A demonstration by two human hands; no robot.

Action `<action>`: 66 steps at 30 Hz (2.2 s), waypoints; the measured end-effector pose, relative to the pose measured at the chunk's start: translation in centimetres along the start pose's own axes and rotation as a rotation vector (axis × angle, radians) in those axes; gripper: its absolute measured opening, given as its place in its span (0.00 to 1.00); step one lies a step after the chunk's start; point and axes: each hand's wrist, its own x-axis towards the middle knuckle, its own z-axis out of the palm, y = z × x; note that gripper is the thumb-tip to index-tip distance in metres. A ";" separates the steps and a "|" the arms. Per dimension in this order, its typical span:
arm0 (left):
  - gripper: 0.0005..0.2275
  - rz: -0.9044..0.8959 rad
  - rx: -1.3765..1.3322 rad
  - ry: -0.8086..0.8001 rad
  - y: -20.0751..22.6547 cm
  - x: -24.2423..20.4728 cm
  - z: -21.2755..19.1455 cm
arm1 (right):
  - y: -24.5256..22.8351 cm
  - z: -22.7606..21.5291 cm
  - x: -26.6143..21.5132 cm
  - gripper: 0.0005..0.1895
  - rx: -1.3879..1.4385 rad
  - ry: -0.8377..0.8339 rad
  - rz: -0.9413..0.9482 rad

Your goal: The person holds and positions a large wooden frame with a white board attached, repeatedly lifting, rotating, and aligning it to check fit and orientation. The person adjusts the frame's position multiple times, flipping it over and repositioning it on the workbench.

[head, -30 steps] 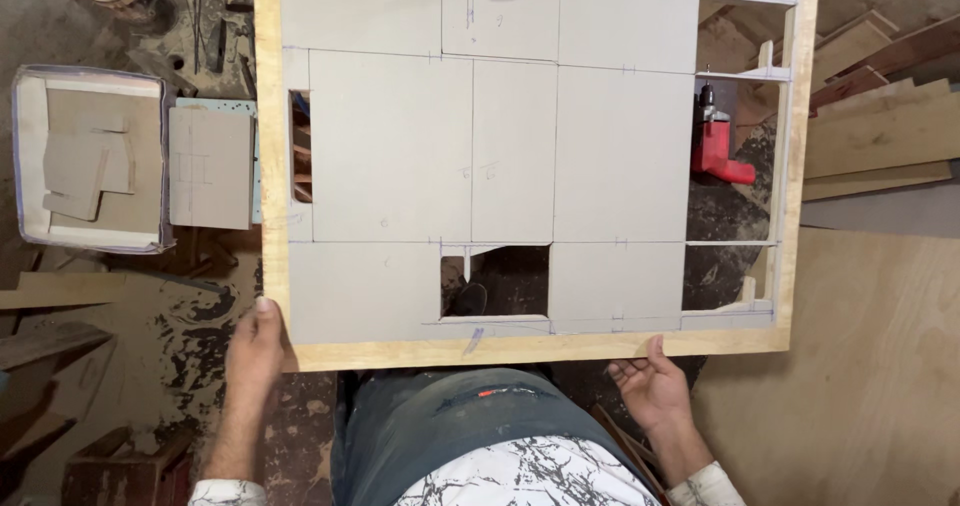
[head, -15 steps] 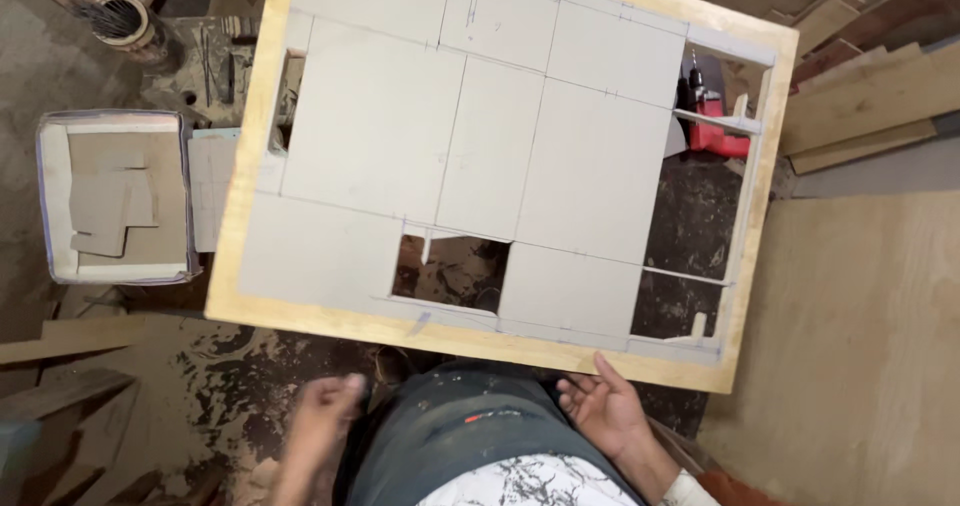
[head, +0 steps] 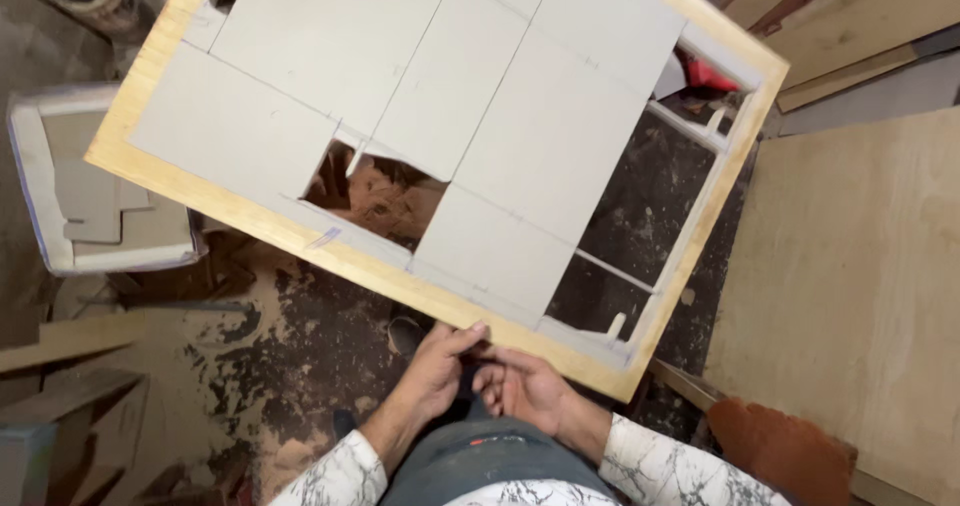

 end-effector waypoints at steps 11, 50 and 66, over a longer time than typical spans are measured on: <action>0.18 0.377 -0.138 0.541 6.8 -4.3 -6.6 | -15.4 1.4 -7.3 0.22 -1.222 0.566 -0.410; 0.19 0.457 -0.279 0.449 -0.3 -3.4 -10.0 | -15.0 -3.5 4.1 0.31 -0.923 0.905 -0.584; 0.18 0.764 -0.491 1.106 14.8 -0.8 -12.3 | -22.2 5.6 3.2 0.24 -1.843 0.350 -0.211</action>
